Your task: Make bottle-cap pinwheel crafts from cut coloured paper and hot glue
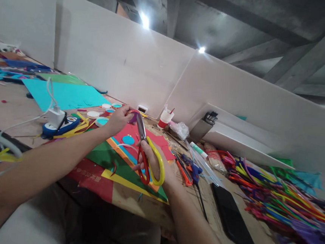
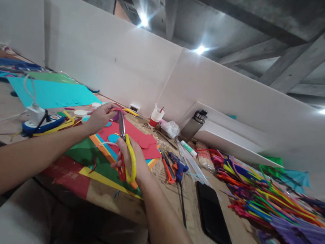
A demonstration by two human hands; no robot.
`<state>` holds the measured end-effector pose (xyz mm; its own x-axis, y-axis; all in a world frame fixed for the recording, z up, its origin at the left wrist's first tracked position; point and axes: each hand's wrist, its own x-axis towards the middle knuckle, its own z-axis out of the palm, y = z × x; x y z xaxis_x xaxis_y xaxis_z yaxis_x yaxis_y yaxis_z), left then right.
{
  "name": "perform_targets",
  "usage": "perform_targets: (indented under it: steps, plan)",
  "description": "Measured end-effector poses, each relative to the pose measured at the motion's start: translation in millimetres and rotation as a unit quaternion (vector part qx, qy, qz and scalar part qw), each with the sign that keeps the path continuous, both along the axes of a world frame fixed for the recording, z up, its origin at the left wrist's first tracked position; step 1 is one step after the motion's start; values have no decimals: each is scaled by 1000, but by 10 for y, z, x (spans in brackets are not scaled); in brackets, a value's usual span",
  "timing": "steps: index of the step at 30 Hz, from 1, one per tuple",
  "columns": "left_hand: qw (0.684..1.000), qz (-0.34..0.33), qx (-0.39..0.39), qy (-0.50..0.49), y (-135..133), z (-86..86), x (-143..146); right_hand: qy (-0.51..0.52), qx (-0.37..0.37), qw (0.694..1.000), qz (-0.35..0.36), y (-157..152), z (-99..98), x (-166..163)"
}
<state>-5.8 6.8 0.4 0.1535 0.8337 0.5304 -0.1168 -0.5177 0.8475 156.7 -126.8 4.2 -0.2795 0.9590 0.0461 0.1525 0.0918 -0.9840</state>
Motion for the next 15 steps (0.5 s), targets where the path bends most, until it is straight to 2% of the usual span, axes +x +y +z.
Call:
perform_targets:
  steps: [2,4,6,9,12,15]
  plan:
    - [999,-6,-48,-4,-3,33,-19,-51,17,999,-10,33,24,63]
    - [995,-30,-94,-7,-16,65,-36,-131,77,987,-54,97,43,159]
    - [990,-60,-125,-5,-37,93,-48,-235,173,950,-109,173,57,268]
    - [987,-83,-140,0,-66,127,-64,-368,279,874,-153,249,79,400]
    - [984,-100,-146,10,-84,161,-87,-442,307,825,-175,261,98,457]
    - [982,-108,-152,28,-94,192,-112,-488,300,798,-189,257,99,462]
